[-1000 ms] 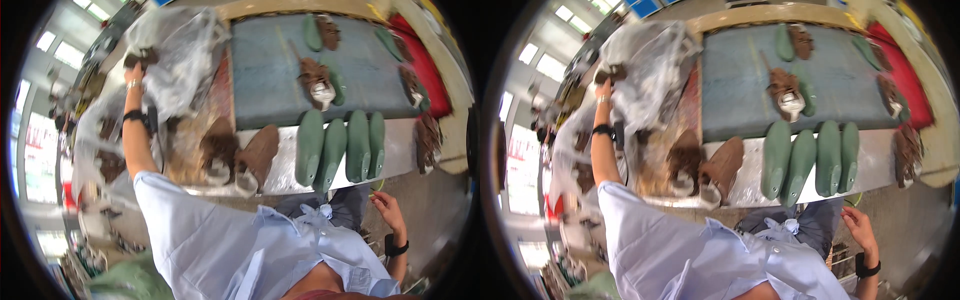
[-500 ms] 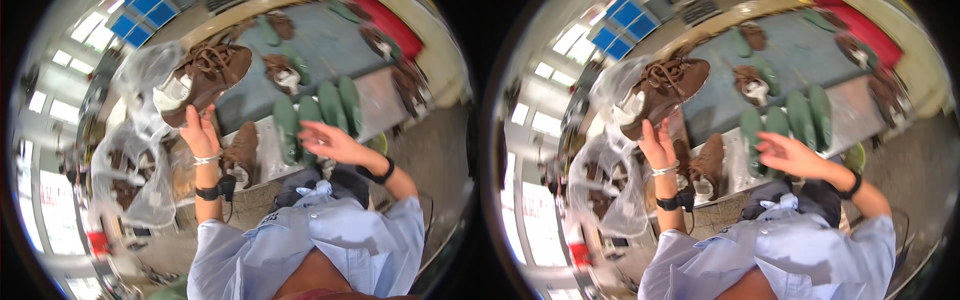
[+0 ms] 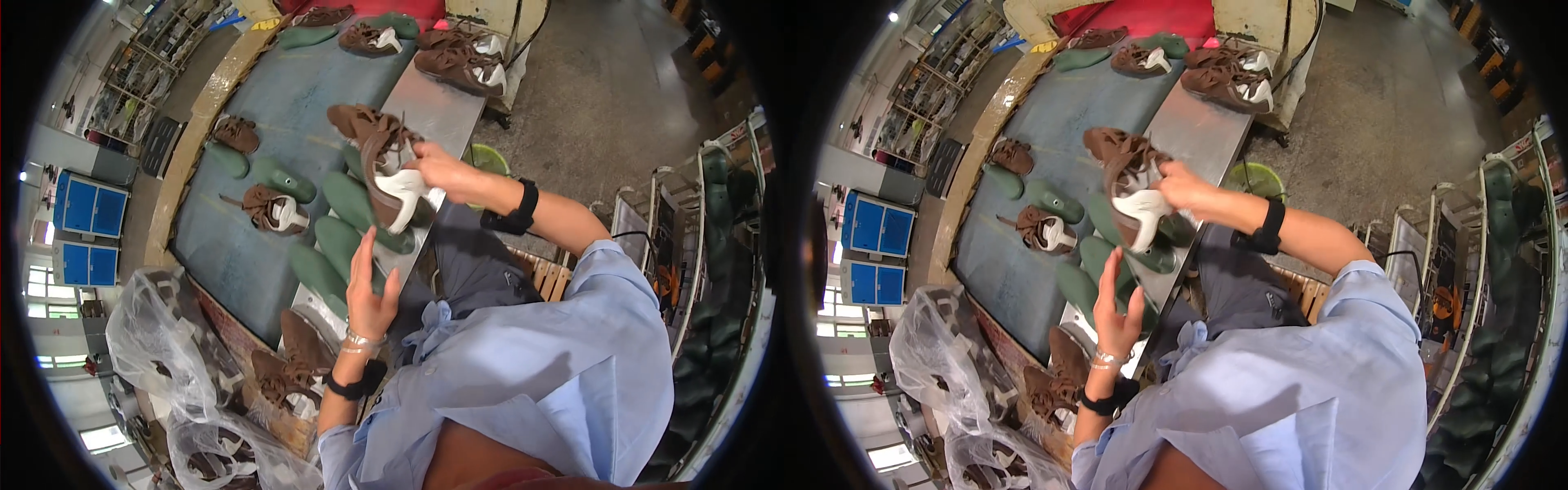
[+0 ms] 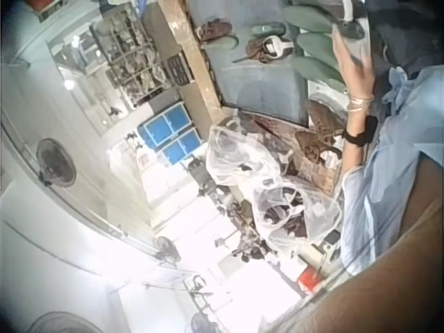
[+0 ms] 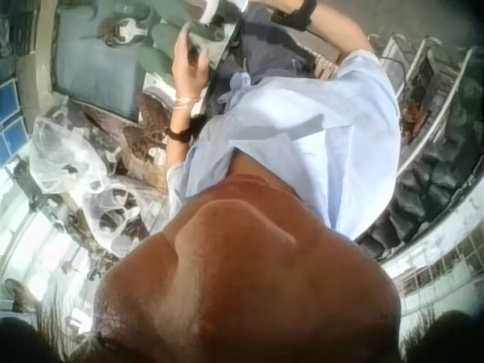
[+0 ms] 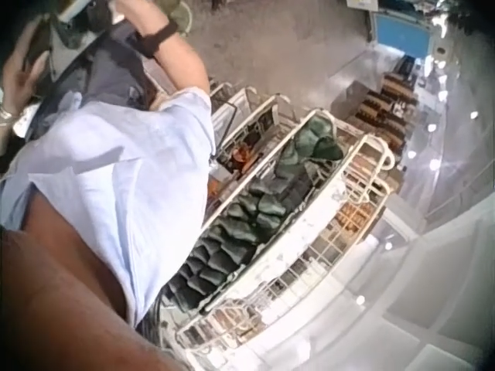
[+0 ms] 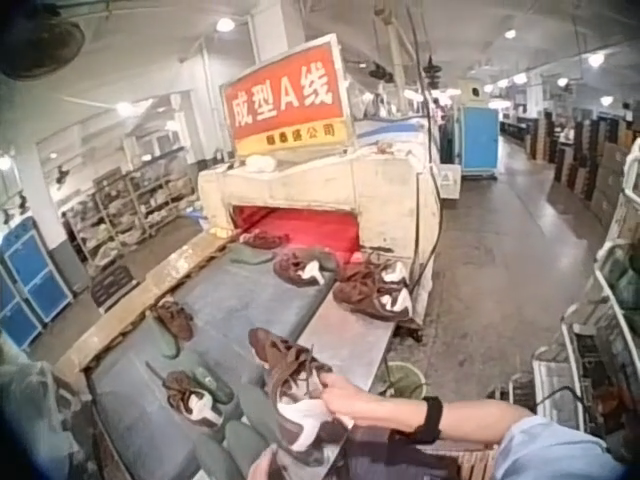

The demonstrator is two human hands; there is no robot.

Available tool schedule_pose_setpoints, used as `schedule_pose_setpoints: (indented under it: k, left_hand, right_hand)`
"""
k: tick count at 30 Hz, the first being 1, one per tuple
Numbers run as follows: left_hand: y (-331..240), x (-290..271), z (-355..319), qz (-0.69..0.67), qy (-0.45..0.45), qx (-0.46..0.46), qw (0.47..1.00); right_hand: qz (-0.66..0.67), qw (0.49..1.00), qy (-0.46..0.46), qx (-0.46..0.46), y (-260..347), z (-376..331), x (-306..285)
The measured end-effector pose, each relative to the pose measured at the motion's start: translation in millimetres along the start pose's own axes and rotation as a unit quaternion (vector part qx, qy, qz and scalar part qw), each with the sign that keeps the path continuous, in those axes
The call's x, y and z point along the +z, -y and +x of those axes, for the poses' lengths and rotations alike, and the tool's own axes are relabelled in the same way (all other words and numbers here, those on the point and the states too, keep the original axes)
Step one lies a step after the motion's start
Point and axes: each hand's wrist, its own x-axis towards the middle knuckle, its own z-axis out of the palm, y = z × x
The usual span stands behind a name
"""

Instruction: Sorting green shoe lasts and matching them with corresponding brown shoe uppers on a manufacturing conveyor belt.

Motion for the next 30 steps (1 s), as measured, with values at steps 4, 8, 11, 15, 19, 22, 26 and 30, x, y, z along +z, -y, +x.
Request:
schedule_pose_setpoints:
  k: [4, 8, 11, 15, 19, 22, 26, 30]
  left_hand:
    - [11, -11, -22, -0.044, -0.042, -0.107, 0.992]
    - [31, -22, -67, -0.053, -0.173, -0.211, 0.961]
    - [29, -32, -91, 0.005, -0.199, -0.270, 0.942]
    - [27, -40, -112, 0.031, -0.227, -0.286, 0.930]
    - [11, -46, -145, 0.053, -0.265, -0.322, 0.907]
    - [6, -37, -172, 0.027, -0.272, -0.340, 0.900]
    - [15, -31, -189, 0.180, -0.295, -0.275, 0.897]
    - [35, -53, -193, 0.315, -0.302, -0.316, 0.842]
  right_hand:
    - [-0.323, 0.919, -0.173, -0.144, -9, 63, -81]
    - [-0.488, 0.838, -0.227, -0.087, -18, 112, -110]
    - [-0.542, 0.821, -0.168, -0.056, -50, 141, -122]
    - [-0.453, 0.867, -0.159, -0.133, -103, 172, -194]
    - [-0.284, 0.943, -0.147, -0.094, -59, 163, -182]
    - [-0.217, 0.964, -0.048, -0.146, -25, 139, -139]
    - [-0.311, 0.928, 0.096, -0.183, 10, 95, -52]
    - [-0.249, 0.944, 0.083, -0.200, 33, 44, -5]
